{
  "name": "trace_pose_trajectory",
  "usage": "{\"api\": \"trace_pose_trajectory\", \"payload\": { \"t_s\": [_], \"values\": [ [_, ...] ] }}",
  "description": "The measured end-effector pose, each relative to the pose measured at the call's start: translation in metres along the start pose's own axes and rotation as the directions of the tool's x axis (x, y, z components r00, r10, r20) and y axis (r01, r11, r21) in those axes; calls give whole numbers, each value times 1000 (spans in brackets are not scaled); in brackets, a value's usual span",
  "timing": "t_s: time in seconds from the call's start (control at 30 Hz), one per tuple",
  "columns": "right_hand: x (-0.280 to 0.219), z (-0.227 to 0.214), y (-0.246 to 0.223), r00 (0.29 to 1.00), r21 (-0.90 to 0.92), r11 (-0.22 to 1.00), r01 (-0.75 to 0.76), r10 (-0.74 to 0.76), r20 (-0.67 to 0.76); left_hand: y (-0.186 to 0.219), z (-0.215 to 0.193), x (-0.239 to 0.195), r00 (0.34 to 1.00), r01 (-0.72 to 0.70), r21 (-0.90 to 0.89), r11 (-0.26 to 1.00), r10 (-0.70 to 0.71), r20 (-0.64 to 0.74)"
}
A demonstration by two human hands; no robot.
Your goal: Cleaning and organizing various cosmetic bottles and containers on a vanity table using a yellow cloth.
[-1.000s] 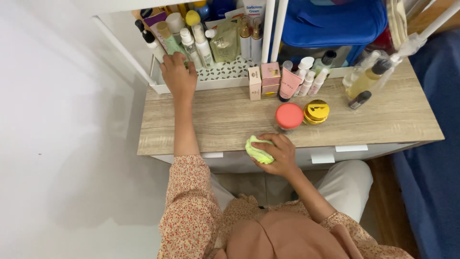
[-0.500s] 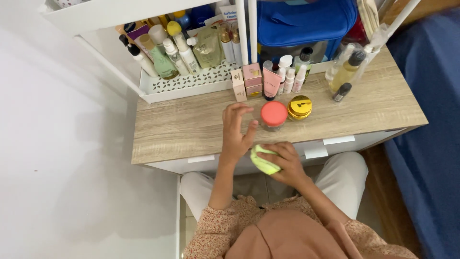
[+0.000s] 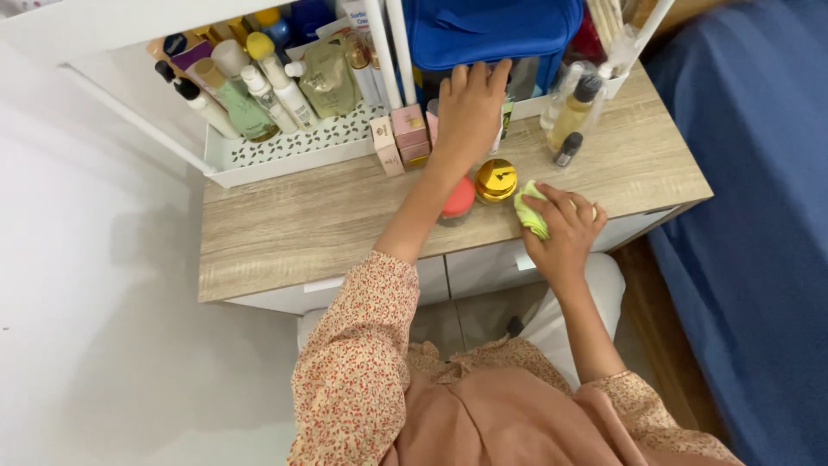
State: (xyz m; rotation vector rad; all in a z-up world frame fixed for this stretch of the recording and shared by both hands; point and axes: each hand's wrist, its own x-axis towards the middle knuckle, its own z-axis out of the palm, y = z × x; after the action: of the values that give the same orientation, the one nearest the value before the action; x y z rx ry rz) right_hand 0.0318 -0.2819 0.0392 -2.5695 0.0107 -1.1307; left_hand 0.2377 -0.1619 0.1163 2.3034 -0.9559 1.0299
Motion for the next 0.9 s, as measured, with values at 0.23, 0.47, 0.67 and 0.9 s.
{"api": "trace_pose_trajectory", "payload": {
  "t_s": [0.23,0.47,0.67,0.9],
  "values": [
    [-4,2,8,999,127,991,-46,50,-23,12,24,10,997,5,163,987,-18,78],
    [-5,1,8,998,147,988,-46,51,-28,32,22,11,997,23,-149,989,-11,79],
    [-7,2,11,997,199,980,-31,45,-66,54,-46,-3,997,-45,-429,902,10,-82],
    [-35,-7,9,982,586,806,-86,166,-85,49,-112,-72,928,204,-855,477,-373,13]
  ]
}}
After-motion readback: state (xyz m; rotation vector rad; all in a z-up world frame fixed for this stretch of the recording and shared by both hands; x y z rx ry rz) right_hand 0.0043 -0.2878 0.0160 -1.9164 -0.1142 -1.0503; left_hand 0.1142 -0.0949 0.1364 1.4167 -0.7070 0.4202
